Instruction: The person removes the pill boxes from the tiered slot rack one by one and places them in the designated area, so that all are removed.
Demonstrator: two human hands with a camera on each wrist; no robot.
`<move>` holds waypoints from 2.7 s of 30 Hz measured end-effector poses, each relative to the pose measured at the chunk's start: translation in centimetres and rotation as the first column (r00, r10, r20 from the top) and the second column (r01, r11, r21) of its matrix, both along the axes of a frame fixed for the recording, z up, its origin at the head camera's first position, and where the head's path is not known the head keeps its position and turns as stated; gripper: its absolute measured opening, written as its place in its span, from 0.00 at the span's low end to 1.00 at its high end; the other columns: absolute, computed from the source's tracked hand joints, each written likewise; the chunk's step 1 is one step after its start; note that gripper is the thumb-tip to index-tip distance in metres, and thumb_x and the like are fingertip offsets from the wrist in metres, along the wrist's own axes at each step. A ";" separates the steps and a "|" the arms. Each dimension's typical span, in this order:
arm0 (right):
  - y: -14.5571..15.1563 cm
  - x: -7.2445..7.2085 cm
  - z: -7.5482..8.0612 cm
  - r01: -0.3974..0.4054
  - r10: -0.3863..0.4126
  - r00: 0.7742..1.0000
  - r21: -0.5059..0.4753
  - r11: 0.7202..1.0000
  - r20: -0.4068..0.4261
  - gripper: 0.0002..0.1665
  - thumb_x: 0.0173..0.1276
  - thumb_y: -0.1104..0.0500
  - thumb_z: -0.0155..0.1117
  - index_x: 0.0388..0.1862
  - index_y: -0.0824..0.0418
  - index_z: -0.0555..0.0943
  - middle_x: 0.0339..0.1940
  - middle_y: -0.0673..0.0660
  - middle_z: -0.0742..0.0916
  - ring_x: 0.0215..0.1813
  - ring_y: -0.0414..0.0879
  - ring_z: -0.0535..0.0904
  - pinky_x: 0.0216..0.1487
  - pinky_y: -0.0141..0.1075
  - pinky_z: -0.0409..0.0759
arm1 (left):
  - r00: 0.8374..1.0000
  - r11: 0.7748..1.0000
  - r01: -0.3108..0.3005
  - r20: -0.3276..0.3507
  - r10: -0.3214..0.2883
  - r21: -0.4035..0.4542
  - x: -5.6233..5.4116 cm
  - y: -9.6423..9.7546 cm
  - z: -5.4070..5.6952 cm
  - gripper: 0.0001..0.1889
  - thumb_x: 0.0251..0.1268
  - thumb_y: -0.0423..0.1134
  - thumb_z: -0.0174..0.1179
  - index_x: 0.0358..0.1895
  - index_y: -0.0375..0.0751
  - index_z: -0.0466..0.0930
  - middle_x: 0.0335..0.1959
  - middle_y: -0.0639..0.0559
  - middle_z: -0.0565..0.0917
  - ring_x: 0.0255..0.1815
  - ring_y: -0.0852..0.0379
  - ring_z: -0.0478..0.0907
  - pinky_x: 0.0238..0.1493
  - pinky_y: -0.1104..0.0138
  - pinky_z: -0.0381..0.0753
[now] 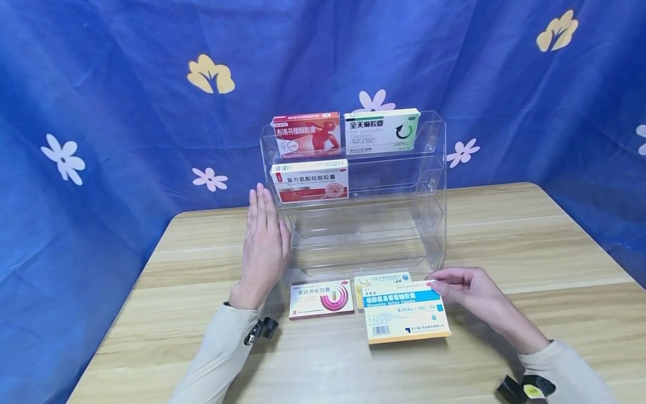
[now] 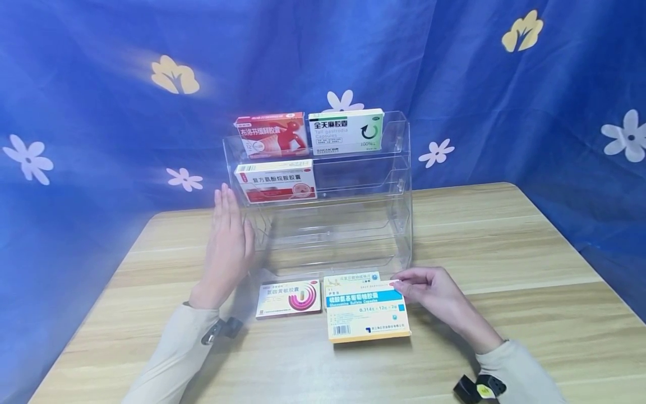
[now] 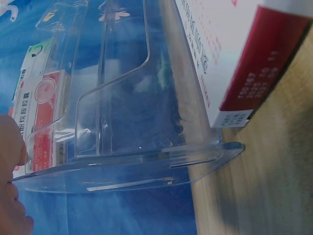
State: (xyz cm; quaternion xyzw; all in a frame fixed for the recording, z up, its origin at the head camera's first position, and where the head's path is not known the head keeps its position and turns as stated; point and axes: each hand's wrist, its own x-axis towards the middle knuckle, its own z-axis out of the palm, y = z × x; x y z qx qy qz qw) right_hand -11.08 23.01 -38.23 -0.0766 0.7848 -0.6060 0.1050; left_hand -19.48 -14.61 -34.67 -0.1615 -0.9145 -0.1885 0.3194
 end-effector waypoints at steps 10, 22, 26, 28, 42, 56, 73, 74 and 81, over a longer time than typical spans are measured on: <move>0.0 0.5 -1.3 -0.061 0.062 0.998 -0.067 0.996 0.018 0.23 0.68 0.62 0.62 0.53 0.80 0.76 0.45 0.68 0.86 0.41 0.46 0.86 0.44 0.38 0.85 | 1.000 1.000 -0.004 -0.006 0.004 0.000 -0.1 0.0 -0.1 0.33 0.73 0.35 0.41 0.74 0.25 0.41 0.77 0.35 0.43 0.78 0.42 0.37 0.76 0.52 0.41; -0.1 0.7 -2.0 -0.062 0.065 0.997 -0.060 0.996 0.042 0.23 0.68 0.61 0.63 0.52 0.80 0.76 0.46 0.69 0.86 0.42 0.44 0.86 0.44 0.37 0.84 | 1.000 1.000 -0.002 -0.010 0.002 0.003 -0.1 0.1 -0.1 0.33 0.73 0.35 0.41 0.75 0.26 0.40 0.78 0.36 0.42 0.78 0.42 0.36 0.77 0.56 0.38; -0.2 0.6 -2.3 -0.069 0.072 0.996 -0.064 0.996 0.044 0.22 0.68 0.61 0.63 0.52 0.80 0.76 0.45 0.69 0.85 0.42 0.44 0.86 0.44 0.38 0.85 | 1.000 1.000 -0.001 -0.015 0.001 0.004 -0.1 0.0 -0.1 0.33 0.73 0.35 0.41 0.75 0.26 0.41 0.78 0.36 0.42 0.78 0.40 0.38 0.77 0.56 0.38; -0.3 0.6 -2.5 -0.069 0.073 0.996 -0.068 0.995 0.051 0.23 0.67 0.61 0.63 0.51 0.80 0.76 0.45 0.69 0.86 0.41 0.44 0.86 0.43 0.39 0.85 | 1.000 1.000 0.000 -0.016 0.000 0.005 -0.1 0.0 -0.1 0.33 0.73 0.35 0.41 0.75 0.26 0.41 0.78 0.36 0.43 0.78 0.40 0.38 0.77 0.56 0.38; -0.4 0.5 -3.1 -0.086 0.093 0.991 -0.080 0.993 0.099 0.24 0.67 0.59 0.63 0.51 0.80 0.76 0.45 0.67 0.86 0.42 0.45 0.86 0.44 0.39 0.85 | 1.000 1.000 0.005 -0.026 -0.005 0.009 -0.1 0.0 -0.1 0.33 0.72 0.33 0.43 0.75 0.25 0.41 0.77 0.36 0.43 0.78 0.45 0.34 0.77 0.55 0.38; -0.6 0.5 -3.2 -0.081 0.090 0.987 -0.071 0.994 0.137 0.24 0.68 0.58 0.63 0.50 0.81 0.76 0.42 0.67 0.87 0.40 0.48 0.86 0.42 0.40 0.85 | 1.000 1.000 0.004 -0.031 -0.004 0.010 -0.1 0.1 -0.1 0.33 0.72 0.33 0.43 0.75 0.25 0.41 0.77 0.35 0.44 0.78 0.44 0.36 0.77 0.56 0.38; -1.5 0.5 -2.5 -0.059 0.045 0.994 0.139 0.989 0.103 0.25 0.68 0.52 0.63 0.53 0.72 0.76 0.27 0.56 0.85 0.24 0.49 0.81 0.23 0.39 0.83 | 1.000 1.000 0.008 -0.018 -0.007 0.021 -0.1 0.1 0.0 0.33 0.72 0.33 0.43 0.74 0.24 0.42 0.77 0.35 0.44 0.78 0.44 0.35 0.77 0.57 0.38; -1.4 0.5 -2.5 -0.062 0.049 0.995 0.155 0.986 0.087 0.24 0.68 0.53 0.63 0.53 0.71 0.76 0.26 0.56 0.85 0.23 0.49 0.80 0.23 0.38 0.82 | 1.000 1.000 0.008 -0.017 -0.007 0.019 -0.1 0.1 0.0 0.33 0.72 0.33 0.43 0.74 0.24 0.42 0.77 0.35 0.44 0.78 0.45 0.35 0.77 0.57 0.38; -1.4 0.5 -2.5 -0.093 0.086 0.995 0.184 0.979 0.044 0.23 0.69 0.55 0.62 0.52 0.72 0.76 0.22 0.55 0.82 0.22 0.47 0.79 0.24 0.34 0.80 | 1.000 1.000 0.013 -0.028 -0.012 0.027 -0.1 0.1 0.0 0.32 0.72 0.34 0.42 0.74 0.24 0.43 0.77 0.34 0.45 0.78 0.44 0.36 0.77 0.57 0.39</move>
